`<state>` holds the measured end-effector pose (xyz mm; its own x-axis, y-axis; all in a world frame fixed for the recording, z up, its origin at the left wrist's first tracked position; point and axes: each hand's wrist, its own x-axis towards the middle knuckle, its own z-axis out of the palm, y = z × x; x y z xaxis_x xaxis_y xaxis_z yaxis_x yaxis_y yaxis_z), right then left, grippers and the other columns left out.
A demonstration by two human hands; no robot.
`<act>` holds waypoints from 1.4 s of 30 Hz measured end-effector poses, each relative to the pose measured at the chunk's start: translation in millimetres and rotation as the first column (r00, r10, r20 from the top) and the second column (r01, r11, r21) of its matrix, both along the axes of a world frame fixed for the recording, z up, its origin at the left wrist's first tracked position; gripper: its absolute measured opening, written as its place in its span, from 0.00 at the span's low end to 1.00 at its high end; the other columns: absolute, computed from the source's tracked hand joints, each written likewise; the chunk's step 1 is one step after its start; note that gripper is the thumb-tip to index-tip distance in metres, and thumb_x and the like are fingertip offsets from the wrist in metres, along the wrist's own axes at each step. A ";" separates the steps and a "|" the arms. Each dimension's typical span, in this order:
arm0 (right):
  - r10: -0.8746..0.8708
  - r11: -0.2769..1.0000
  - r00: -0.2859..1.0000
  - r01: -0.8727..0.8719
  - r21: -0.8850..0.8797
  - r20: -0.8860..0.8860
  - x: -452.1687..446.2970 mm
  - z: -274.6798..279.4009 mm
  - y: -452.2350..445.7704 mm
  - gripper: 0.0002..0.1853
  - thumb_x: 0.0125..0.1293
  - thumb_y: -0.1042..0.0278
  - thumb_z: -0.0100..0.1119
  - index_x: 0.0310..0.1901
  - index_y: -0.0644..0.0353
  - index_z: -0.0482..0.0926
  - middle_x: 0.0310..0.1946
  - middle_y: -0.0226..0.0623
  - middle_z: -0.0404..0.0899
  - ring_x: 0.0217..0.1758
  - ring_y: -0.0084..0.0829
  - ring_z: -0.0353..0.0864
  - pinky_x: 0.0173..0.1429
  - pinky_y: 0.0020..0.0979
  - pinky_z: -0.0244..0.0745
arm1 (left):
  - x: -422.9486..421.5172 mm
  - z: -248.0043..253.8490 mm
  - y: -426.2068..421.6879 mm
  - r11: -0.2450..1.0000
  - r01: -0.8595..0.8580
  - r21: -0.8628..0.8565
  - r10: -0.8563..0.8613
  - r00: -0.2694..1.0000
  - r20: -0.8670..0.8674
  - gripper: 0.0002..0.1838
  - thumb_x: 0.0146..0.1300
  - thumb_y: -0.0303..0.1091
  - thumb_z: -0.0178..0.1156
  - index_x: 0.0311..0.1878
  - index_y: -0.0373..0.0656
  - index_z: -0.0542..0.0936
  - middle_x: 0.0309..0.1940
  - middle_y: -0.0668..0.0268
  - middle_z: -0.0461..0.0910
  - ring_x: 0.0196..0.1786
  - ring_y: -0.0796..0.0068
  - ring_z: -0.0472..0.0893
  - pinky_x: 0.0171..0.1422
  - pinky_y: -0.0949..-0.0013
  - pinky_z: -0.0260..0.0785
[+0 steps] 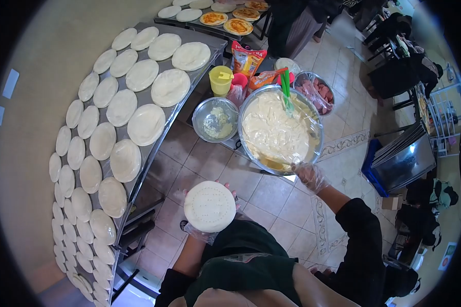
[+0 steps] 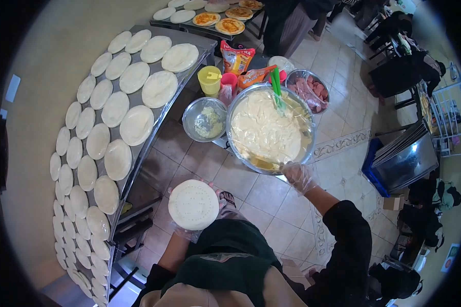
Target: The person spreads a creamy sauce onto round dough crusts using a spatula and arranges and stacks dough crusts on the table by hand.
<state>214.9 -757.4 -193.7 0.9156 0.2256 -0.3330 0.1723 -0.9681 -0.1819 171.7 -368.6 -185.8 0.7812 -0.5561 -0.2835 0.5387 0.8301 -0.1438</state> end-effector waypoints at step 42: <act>-0.045 0.058 0.491 0.871 0.488 -0.870 -35.6 -55.0 -1.2 0.15 0.70 0.57 0.62 0.55 0.49 0.75 0.26 0.31 0.75 0.17 0.17 0.64 0.20 0.19 0.54 | 80.5 -116.9 -81.7 0.987 -0.062 -0.149 0.071 0.996 0.061 0.49 0.58 0.81 0.43 0.65 0.47 0.74 0.61 0.52 0.77 0.61 0.36 0.75 0.64 0.23 0.61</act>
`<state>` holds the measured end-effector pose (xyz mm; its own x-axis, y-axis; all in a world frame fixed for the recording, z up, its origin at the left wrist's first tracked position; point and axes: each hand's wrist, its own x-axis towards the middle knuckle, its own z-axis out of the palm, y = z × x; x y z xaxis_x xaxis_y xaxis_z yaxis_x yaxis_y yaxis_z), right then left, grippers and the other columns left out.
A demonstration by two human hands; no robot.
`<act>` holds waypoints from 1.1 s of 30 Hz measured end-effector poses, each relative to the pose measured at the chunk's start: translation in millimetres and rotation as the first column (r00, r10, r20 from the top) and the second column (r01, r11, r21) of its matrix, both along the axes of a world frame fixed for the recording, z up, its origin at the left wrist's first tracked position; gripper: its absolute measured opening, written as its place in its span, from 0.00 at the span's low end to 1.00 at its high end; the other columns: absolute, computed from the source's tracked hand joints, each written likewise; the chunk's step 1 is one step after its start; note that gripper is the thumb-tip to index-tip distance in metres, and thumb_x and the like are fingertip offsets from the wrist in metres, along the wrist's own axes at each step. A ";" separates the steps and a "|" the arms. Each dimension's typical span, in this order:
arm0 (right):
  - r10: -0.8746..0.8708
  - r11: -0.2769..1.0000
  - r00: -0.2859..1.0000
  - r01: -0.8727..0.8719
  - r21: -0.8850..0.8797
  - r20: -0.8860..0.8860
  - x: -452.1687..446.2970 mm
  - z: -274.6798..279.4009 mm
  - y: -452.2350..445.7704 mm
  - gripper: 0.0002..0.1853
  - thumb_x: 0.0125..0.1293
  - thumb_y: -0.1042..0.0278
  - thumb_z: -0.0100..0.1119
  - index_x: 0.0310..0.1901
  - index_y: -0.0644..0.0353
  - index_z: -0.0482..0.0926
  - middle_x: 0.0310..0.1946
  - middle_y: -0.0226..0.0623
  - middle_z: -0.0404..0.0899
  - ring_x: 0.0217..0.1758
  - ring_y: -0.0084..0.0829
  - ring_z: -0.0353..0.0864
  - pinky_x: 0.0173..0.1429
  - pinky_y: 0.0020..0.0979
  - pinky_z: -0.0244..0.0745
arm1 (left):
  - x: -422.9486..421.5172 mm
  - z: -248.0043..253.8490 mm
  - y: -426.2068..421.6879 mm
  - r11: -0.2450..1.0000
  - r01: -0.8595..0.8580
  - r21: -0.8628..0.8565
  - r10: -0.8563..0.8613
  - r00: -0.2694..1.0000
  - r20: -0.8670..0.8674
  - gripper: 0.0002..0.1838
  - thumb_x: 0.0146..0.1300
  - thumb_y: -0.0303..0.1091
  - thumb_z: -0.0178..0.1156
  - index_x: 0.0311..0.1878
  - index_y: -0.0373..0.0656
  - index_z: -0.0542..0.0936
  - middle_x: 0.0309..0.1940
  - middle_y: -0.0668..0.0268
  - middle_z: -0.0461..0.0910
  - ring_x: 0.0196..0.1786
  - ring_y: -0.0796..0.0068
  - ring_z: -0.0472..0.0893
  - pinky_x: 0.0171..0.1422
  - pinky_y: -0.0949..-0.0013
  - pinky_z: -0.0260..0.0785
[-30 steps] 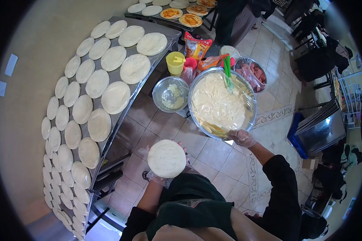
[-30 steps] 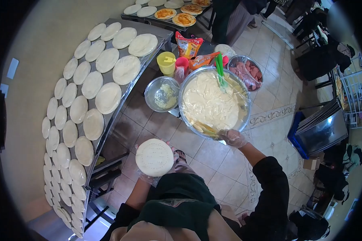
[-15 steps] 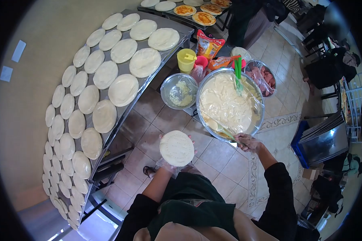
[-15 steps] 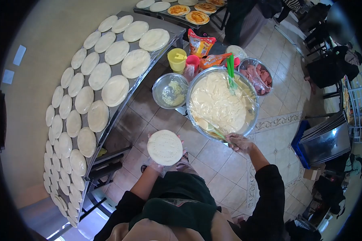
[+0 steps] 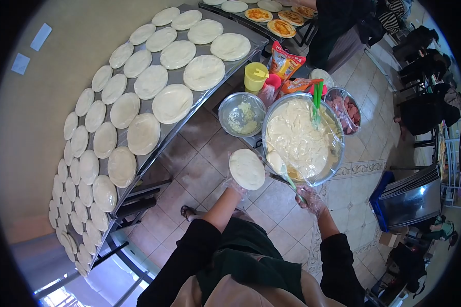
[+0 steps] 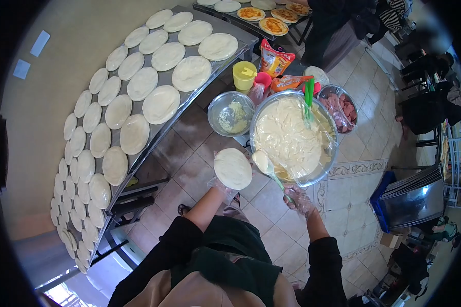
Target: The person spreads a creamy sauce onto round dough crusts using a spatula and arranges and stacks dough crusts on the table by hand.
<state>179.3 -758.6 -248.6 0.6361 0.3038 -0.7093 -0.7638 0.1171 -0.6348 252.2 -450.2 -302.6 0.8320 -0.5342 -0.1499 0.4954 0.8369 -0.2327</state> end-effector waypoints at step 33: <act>0.924 0.378 -0.052 0.273 -0.885 0.378 14.8 165.0 163.2 0.22 0.63 0.73 0.60 0.58 0.42 0.81 0.29 0.35 0.73 0.26 0.39 0.78 0.29 0.41 0.73 | -31.9 146.3 124.5 0.837 -0.548 0.017 0.517 0.799 0.308 0.45 0.65 0.73 0.42 0.74 0.47 0.60 0.76 0.57 0.57 0.75 0.40 0.59 0.78 0.34 0.48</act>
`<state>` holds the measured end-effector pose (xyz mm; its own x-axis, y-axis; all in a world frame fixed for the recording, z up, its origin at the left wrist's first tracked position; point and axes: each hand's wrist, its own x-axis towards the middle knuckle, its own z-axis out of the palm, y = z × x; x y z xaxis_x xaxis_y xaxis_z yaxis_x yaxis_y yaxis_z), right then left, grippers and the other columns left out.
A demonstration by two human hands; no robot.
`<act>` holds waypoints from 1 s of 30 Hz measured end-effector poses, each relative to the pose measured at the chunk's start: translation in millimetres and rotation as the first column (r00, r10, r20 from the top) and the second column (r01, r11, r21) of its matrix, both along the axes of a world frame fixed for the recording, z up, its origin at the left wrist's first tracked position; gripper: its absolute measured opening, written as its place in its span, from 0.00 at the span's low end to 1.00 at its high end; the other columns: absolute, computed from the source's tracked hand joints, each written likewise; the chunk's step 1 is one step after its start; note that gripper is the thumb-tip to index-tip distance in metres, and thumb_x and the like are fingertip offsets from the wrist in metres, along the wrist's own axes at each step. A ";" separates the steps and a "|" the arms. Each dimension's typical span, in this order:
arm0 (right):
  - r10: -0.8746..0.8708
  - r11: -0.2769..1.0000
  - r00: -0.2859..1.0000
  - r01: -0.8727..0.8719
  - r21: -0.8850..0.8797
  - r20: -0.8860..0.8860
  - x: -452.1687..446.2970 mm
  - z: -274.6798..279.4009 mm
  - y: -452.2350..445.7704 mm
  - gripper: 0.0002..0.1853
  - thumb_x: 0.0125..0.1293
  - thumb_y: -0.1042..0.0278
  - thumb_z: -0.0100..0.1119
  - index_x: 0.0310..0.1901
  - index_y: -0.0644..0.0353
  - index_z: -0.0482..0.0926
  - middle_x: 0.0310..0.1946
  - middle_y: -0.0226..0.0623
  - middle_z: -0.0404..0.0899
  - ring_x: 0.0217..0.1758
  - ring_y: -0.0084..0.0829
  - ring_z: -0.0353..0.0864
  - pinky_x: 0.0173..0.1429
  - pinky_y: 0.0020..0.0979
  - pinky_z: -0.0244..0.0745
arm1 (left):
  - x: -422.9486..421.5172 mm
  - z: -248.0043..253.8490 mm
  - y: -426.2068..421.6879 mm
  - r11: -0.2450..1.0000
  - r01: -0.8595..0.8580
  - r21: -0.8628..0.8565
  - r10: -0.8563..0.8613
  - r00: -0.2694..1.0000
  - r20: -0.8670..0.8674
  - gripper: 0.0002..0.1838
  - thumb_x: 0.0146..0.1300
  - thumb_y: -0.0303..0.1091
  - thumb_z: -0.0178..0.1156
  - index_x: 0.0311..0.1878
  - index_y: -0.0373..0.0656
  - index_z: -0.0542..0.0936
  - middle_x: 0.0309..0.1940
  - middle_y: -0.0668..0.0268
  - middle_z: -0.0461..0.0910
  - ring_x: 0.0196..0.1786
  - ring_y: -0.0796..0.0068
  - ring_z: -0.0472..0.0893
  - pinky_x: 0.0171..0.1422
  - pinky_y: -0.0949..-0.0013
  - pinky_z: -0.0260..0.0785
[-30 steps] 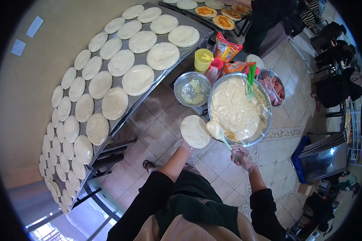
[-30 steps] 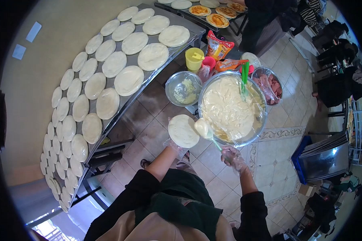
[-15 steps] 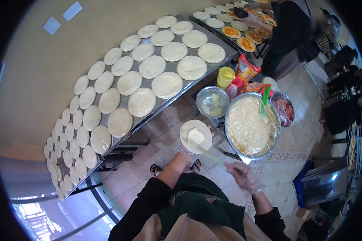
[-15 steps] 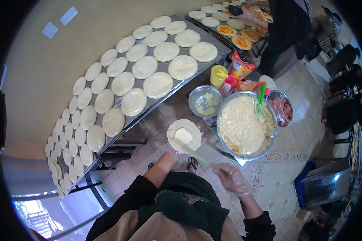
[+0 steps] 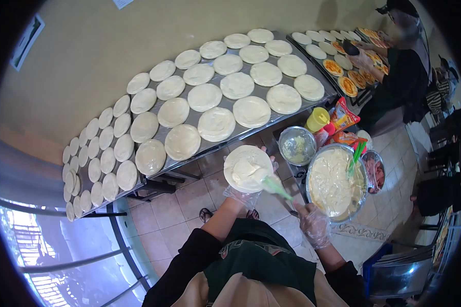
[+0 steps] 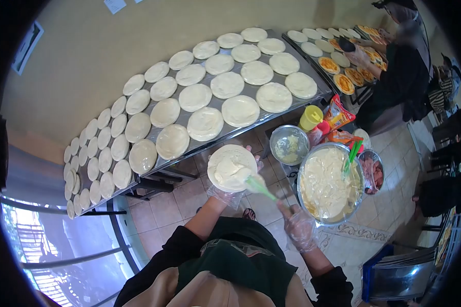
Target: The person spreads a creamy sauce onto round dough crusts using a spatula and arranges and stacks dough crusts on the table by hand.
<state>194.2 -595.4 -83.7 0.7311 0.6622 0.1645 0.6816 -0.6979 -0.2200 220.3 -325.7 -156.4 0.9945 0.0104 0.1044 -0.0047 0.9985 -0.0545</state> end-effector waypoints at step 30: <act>0.373 0.926 0.917 -0.378 0.013 0.140 58.0 78.7 167.7 0.27 0.57 0.74 0.60 0.61 0.45 0.78 0.31 0.38 0.74 0.28 0.39 0.78 0.29 0.39 0.75 | -61.8 60.8 112.5 0.940 0.319 -0.119 -0.323 0.946 -0.012 0.41 0.68 0.66 0.45 0.76 0.49 0.59 0.73 0.48 0.61 0.69 0.35 0.66 0.70 0.31 0.59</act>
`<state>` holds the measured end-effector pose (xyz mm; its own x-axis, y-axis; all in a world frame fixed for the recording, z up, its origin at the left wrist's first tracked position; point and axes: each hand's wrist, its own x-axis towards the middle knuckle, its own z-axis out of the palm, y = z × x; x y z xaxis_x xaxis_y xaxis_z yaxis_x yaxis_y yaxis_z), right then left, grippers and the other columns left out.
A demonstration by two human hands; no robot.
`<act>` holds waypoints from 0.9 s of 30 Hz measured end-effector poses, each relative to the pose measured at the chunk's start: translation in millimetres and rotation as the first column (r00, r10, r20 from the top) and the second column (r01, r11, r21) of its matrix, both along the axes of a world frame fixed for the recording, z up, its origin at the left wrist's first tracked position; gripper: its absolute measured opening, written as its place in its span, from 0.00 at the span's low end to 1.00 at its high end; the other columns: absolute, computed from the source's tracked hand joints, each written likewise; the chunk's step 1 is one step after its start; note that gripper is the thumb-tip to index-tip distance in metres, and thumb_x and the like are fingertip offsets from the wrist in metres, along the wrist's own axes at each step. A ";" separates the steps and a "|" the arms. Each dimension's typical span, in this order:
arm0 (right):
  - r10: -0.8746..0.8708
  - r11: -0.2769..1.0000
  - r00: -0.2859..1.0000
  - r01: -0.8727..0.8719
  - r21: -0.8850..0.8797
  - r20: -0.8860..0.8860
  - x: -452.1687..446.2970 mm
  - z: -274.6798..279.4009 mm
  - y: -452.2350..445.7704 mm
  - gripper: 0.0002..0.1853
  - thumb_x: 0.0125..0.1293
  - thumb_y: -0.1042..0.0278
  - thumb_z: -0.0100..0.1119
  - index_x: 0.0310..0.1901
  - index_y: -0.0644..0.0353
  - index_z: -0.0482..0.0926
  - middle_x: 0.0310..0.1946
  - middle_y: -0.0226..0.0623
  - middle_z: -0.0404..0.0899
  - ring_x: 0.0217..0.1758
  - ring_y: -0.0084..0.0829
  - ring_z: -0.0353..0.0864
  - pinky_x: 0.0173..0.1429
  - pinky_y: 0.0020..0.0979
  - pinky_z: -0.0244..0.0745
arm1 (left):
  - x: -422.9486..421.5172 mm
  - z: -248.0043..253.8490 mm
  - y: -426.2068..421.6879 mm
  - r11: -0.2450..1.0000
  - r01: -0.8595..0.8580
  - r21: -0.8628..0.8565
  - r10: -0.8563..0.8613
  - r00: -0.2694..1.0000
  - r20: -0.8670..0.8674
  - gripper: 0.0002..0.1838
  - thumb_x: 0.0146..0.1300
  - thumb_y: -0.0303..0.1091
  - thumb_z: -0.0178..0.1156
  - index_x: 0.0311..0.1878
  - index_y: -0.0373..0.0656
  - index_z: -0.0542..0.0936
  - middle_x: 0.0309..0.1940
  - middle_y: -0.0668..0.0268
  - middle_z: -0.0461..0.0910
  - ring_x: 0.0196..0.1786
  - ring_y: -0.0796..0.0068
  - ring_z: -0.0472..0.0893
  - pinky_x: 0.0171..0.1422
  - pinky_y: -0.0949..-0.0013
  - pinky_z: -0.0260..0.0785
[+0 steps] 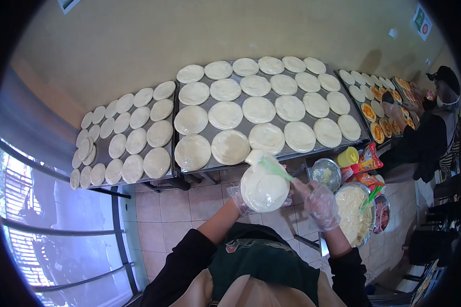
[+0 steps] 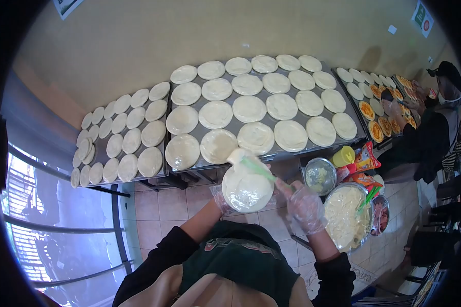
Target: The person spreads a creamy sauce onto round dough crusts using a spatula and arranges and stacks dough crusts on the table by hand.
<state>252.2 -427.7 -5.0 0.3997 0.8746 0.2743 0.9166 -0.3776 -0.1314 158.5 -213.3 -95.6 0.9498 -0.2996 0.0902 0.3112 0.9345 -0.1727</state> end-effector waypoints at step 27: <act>0.240 0.968 0.965 -0.246 -0.052 -0.109 -0.8 44.4 38.4 0.25 0.59 0.75 0.59 0.60 0.48 0.78 0.30 0.40 0.74 0.29 0.40 0.79 0.30 0.39 0.75 | -44.6 -10.6 36.7 0.977 0.009 0.214 -0.021 0.998 0.054 0.44 0.67 0.66 0.48 0.77 0.47 0.56 0.74 0.49 0.58 0.72 0.29 0.60 0.69 0.27 0.59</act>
